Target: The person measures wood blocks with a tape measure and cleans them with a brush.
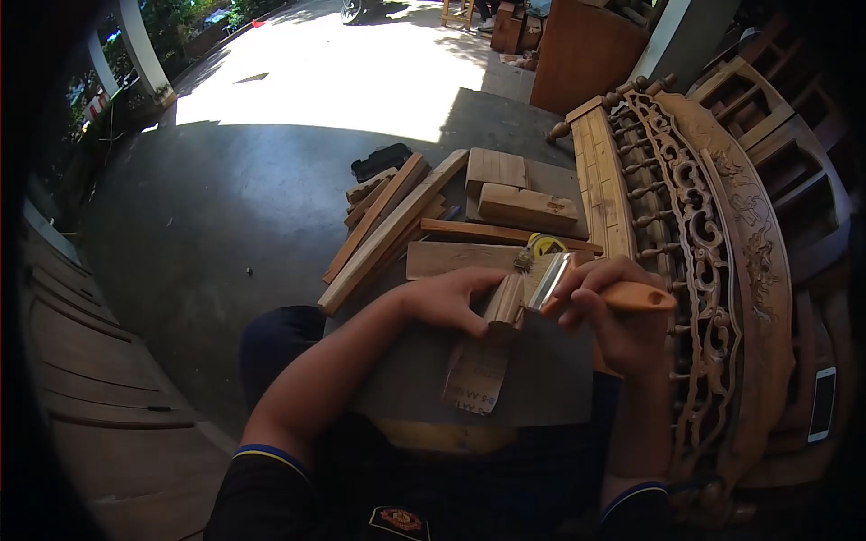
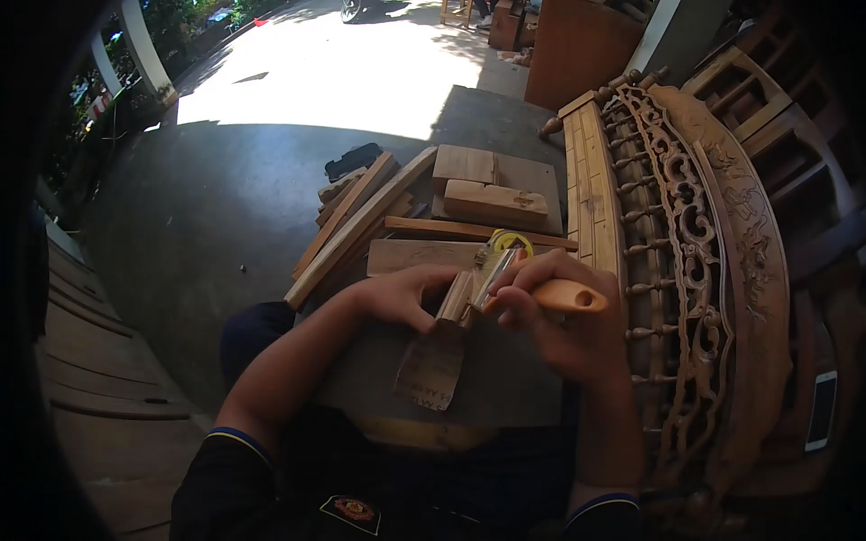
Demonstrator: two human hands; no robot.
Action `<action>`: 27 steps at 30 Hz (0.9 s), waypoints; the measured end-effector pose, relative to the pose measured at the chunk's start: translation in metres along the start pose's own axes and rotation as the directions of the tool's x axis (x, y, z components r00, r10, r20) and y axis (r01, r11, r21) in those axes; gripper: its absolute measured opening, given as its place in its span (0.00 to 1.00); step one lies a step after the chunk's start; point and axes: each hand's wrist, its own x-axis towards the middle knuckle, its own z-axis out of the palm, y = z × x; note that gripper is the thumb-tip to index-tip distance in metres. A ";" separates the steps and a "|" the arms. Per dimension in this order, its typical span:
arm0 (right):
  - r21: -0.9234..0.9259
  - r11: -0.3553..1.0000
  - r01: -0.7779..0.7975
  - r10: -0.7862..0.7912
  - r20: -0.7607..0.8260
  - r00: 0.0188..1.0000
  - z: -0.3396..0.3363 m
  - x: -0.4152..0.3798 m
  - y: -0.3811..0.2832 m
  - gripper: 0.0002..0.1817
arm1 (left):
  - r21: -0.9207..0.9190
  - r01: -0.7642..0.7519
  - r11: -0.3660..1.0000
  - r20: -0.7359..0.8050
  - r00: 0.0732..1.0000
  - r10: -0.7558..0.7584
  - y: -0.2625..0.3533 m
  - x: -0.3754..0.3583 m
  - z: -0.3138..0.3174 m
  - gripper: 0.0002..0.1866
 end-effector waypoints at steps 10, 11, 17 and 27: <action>0.380 0.921 -0.086 0.085 0.021 0.996 -0.001 -0.004 -0.008 0.09 | -0.200 -0.013 0.980 0.022 1.000 0.018 0.013 0.000 0.009 0.55; 0.414 0.905 -0.100 0.091 0.041 0.995 0.000 -0.005 -0.013 0.09 | -0.147 -0.076 0.986 0.051 0.995 0.084 0.004 0.005 0.005 0.48; 0.187 0.981 -0.046 0.045 0.006 0.999 -0.004 -0.001 -0.002 0.06 | -0.153 -0.009 0.988 0.023 1.000 0.013 0.013 0.002 0.009 0.45; 0.369 0.922 -0.117 0.092 0.085 0.992 0.000 -0.007 -0.017 0.11 | -0.039 0.006 0.999 -0.012 1.000 -0.007 0.029 0.005 0.019 0.41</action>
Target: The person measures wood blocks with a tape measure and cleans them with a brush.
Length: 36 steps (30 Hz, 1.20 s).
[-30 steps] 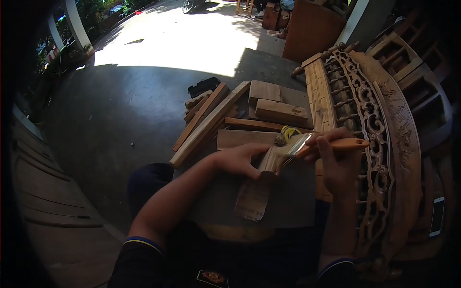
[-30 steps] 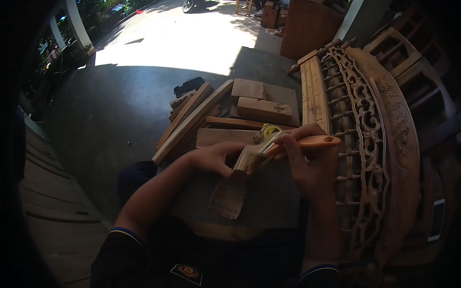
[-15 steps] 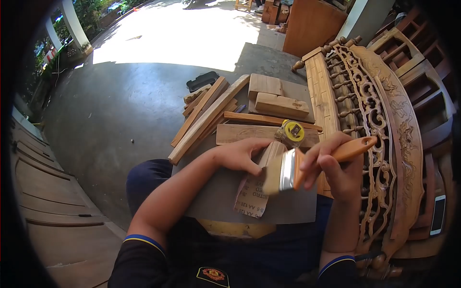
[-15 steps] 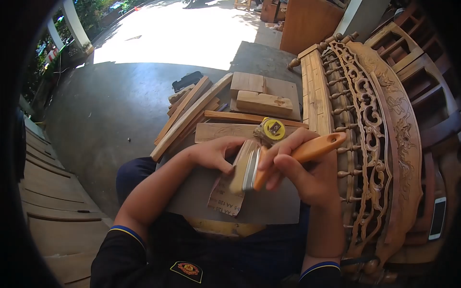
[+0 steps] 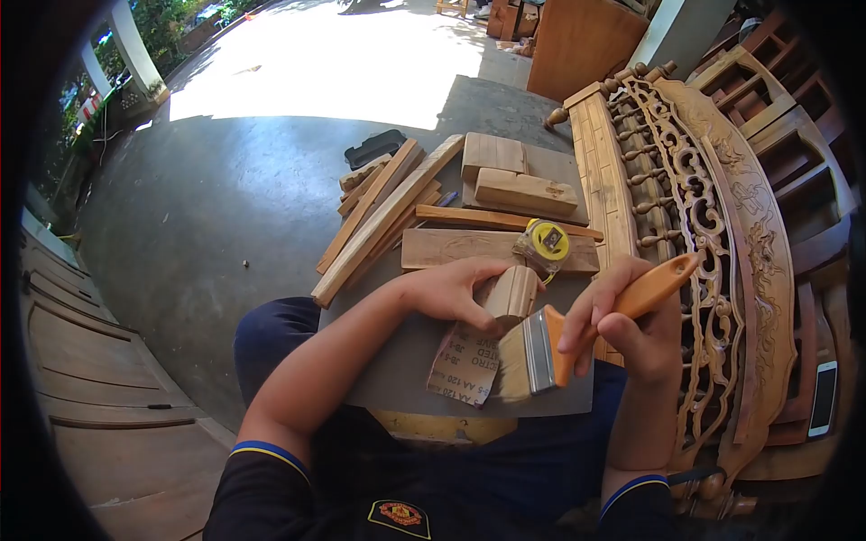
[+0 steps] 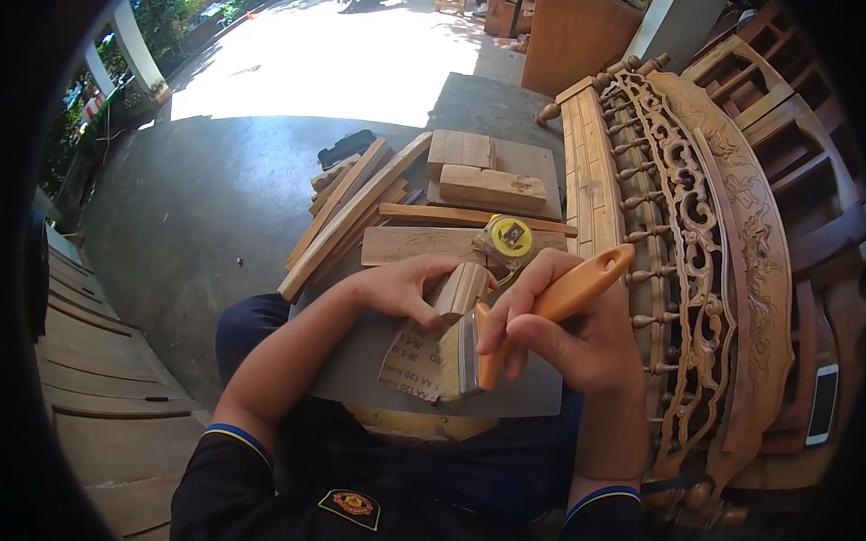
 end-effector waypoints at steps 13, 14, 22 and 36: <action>-0.125 0.992 0.009 -0.014 -0.035 0.999 -0.011 0.004 0.010 0.12 | 0.296 0.049 0.954 -0.010 0.999 -0.048 0.004 0.000 0.003 0.42; 0.012 0.996 -0.087 0.086 0.088 0.992 -0.011 -0.002 -0.001 0.12 | 0.275 0.037 0.961 -0.012 0.999 -0.035 0.004 0.000 0.003 0.42; -0.013 1.000 -0.005 0.005 0.038 0.999 -0.014 0.001 0.007 0.10 | 0.260 0.030 0.965 -0.026 0.999 -0.025 0.000 -0.002 0.002 0.41; -0.206 0.975 0.081 -0.118 -0.178 0.977 -0.020 0.017 0.024 0.13 | 0.023 0.080 0.997 -0.021 0.997 -0.080 -0.014 0.002 -0.006 0.42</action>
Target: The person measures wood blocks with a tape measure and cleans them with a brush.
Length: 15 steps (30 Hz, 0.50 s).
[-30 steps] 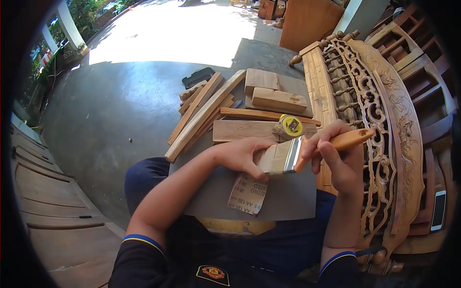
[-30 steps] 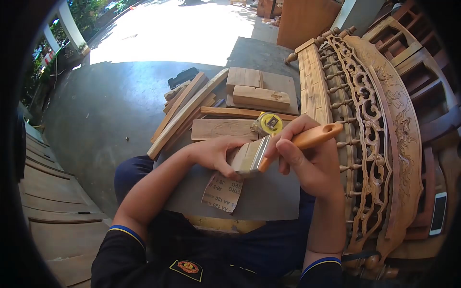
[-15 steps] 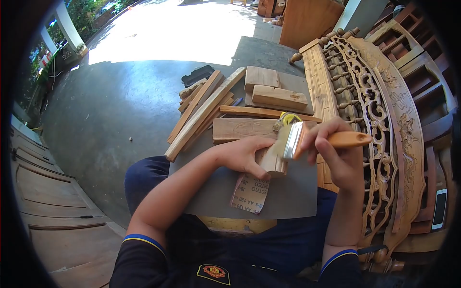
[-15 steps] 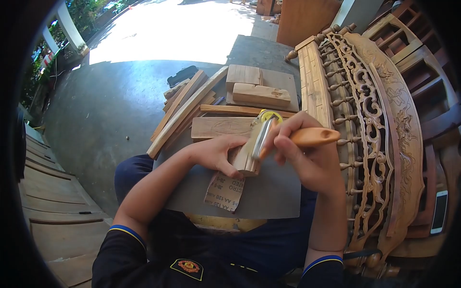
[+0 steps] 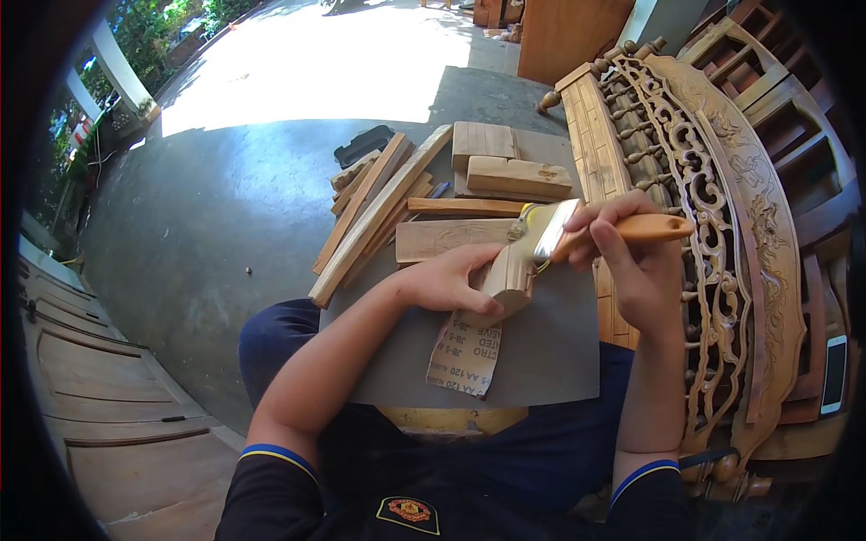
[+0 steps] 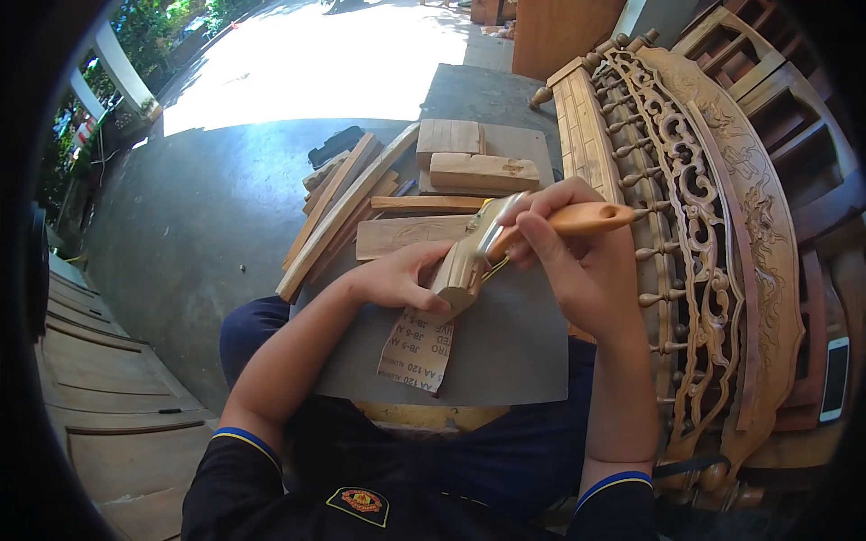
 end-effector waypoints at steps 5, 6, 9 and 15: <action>0.310 0.926 -0.214 0.092 0.364 0.927 -0.013 -0.012 -0.023 0.14 | 0.061 -0.080 0.995 -0.023 0.996 0.082 -0.003 0.001 0.000 0.42; 0.385 0.895 -0.224 0.067 0.380 0.923 -0.010 -0.012 -0.024 0.15 | 0.051 -0.078 0.996 -0.020 0.997 0.079 -0.003 0.001 0.002 0.43; -0.090 0.994 -0.054 0.051 -0.033 0.998 0.000 0.001 -0.010 0.16 | 0.006 -0.030 1.000 -0.078 0.996 0.030 0.001 0.000 0.004 0.43; 0.114 0.988 0.099 -0.110 0.091 0.990 -0.007 -0.008 -0.008 0.14 | -0.023 0.094 0.995 -0.254 0.962 -0.097 0.014 -0.002 0.021 0.31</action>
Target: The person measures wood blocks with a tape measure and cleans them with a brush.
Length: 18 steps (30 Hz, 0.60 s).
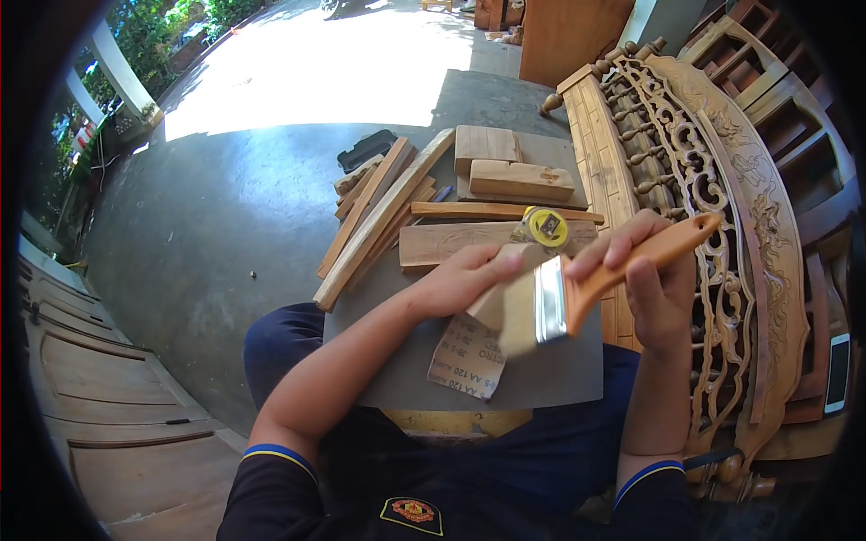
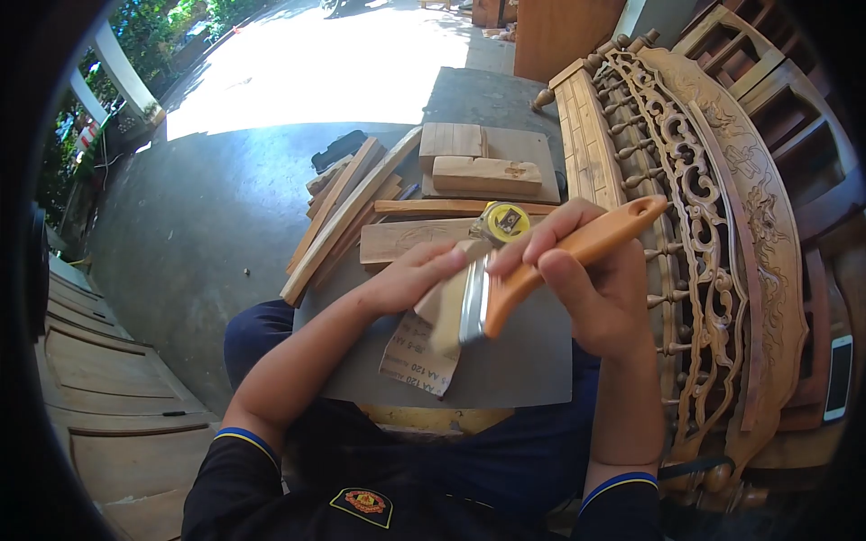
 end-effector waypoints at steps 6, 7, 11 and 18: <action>-0.104 0.995 0.001 0.006 0.066 0.998 0.006 -0.003 -0.004 0.08 | -0.421 0.069 0.904 -0.162 0.975 -0.150 0.014 0.007 0.005 0.35; -0.076 0.997 -0.014 0.028 0.176 0.984 0.007 -0.001 -0.011 0.07 | -0.378 0.069 0.923 -0.179 0.973 -0.146 0.015 0.004 0.005 0.34; -0.700 0.694 0.169 -0.292 -0.058 0.955 0.010 0.015 0.005 0.08 | -0.434 0.120 0.893 -0.058 0.985 -0.161 0.009 0.002 -0.003 0.33; -0.290 0.957 -0.011 0.001 -0.034 0.999 0.018 0.003 0.004 0.06 | -0.409 0.116 0.905 -0.093 0.981 -0.168 0.021 -0.003 0.002 0.32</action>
